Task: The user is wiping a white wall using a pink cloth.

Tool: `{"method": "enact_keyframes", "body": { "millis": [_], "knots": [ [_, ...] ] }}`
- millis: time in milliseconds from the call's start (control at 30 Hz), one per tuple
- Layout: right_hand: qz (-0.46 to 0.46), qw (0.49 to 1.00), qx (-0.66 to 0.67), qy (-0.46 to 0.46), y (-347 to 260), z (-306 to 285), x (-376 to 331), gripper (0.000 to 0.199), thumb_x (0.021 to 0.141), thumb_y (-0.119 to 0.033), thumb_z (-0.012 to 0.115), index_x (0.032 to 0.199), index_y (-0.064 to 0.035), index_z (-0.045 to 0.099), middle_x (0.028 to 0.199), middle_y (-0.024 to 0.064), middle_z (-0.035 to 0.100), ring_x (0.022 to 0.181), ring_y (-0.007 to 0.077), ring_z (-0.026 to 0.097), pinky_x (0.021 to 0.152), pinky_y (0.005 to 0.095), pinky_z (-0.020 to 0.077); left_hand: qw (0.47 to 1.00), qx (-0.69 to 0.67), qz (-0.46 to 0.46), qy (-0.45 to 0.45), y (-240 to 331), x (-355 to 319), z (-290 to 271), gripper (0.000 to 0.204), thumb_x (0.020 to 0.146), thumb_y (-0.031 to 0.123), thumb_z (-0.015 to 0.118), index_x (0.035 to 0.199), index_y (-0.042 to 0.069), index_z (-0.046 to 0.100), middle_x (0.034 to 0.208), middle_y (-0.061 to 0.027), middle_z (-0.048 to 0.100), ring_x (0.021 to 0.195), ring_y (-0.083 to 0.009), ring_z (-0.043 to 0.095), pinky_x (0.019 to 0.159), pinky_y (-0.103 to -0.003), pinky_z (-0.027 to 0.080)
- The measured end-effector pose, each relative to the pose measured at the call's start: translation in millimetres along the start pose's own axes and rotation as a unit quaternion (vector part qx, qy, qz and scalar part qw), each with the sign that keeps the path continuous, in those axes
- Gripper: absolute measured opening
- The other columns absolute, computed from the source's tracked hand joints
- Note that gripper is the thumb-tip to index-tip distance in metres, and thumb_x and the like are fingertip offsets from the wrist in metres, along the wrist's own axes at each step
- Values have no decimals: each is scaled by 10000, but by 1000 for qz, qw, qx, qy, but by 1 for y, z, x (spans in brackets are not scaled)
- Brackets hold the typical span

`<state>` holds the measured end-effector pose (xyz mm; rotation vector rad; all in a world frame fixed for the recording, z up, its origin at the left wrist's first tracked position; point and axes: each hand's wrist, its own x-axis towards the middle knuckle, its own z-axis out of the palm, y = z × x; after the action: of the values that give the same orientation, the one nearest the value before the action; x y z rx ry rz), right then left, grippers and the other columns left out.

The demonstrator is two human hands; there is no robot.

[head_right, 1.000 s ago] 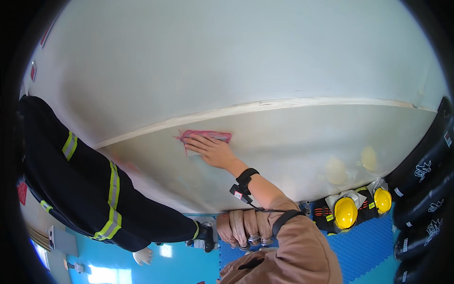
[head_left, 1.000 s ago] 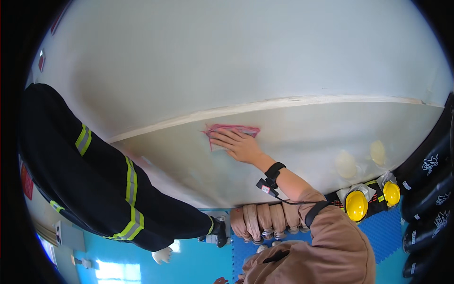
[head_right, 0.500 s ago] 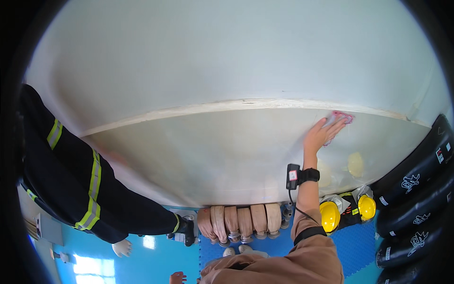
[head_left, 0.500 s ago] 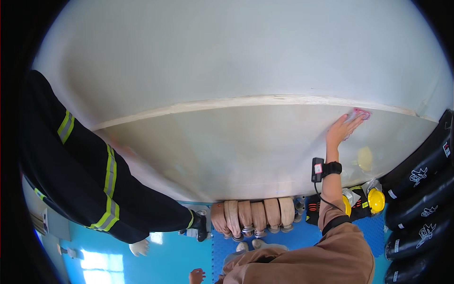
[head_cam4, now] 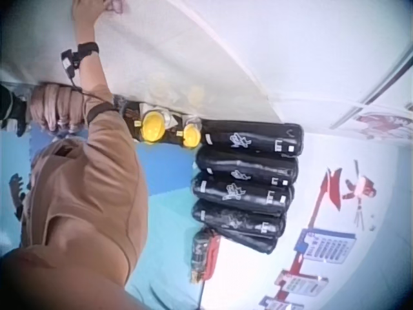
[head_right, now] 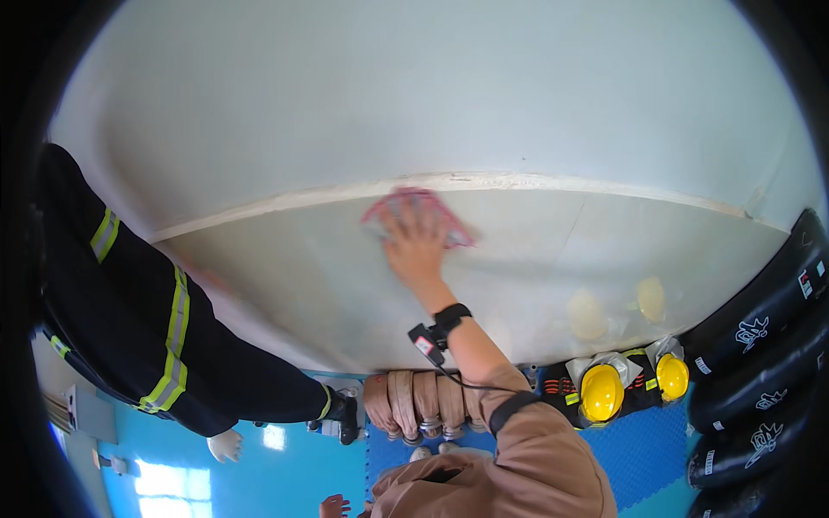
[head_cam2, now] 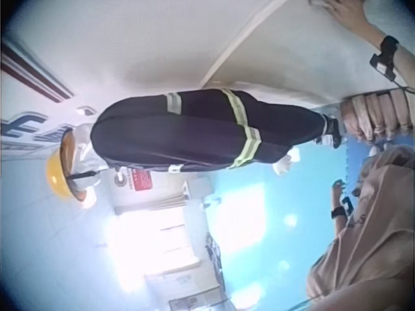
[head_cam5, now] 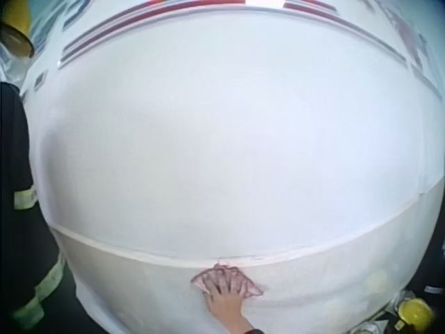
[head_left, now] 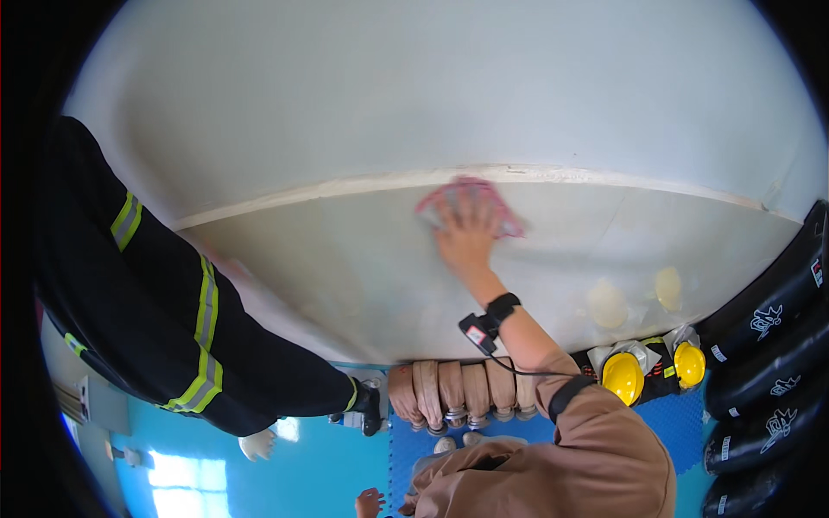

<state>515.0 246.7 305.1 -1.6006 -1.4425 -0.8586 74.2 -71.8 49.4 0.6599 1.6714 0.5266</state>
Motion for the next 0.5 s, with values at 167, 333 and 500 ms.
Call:
{"method": "enact_keyframes", "body": {
  "millis": [167,333,500],
  "knots": [
    [-143,973,144,-109,-66,15,15,545,689,-172,495,1206,-206,326,1280,-4,258,1187,166,217,942,359,210,998,-53,24,5,-10,-23,1,286,756,164,416,1023,76,468,909,-83,547,715,-171,518,583,-299,403],
    [-232,947,171,-141,-63,16,13,544,697,-111,458,1204,-259,326,1270,-42,278,1176,119,237,956,284,226,998,-55,-33,17,6,-46,4,303,757,195,413,1040,101,467,919,-74,545,757,-163,503,623,-312,382],
    [-173,980,21,-94,-18,2,1,529,683,-195,476,1181,-316,347,1253,-40,309,1165,159,258,940,399,218,999,-20,-31,23,-28,-11,-28,325,750,184,419,1056,80,455,918,-99,547,728,-208,531,573,-326,409]
  ]
}}
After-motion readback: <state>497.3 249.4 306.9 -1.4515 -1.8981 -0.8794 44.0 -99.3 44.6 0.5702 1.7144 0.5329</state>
